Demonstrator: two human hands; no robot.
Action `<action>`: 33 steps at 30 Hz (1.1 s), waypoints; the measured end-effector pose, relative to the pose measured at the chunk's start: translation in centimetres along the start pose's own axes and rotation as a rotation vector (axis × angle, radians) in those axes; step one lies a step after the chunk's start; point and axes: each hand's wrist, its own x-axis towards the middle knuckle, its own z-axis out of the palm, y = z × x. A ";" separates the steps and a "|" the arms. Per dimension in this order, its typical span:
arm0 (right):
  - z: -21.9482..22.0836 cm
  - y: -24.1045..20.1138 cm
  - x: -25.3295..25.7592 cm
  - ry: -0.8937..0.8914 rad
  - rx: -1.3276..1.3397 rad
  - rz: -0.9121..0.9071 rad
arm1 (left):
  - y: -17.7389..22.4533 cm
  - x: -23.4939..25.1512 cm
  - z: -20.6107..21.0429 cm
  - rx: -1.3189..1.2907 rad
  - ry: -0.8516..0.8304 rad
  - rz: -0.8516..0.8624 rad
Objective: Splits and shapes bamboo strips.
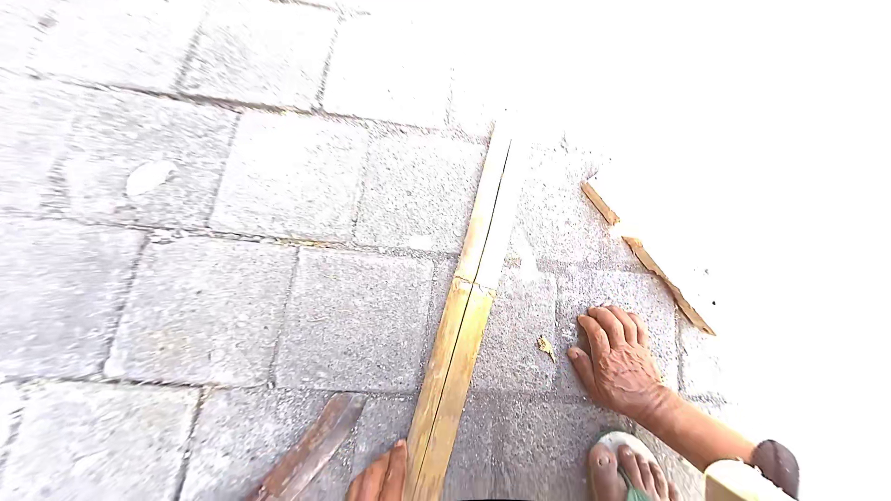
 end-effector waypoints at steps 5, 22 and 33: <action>-1.0 -0.4 0.5 -0.111 0.023 0.025 | 1.1 2.6 -4.6 0.013 -0.384 -0.116; -25.7 -3.3 -15.2 -1.084 0.826 0.850 | 15.8 0.8 -20.4 -0.163 -0.518 -0.351; -36.8 -0.3 -31.9 -1.505 0.723 1.141 | 18.5 11.0 -26.6 0.089 -0.519 -0.246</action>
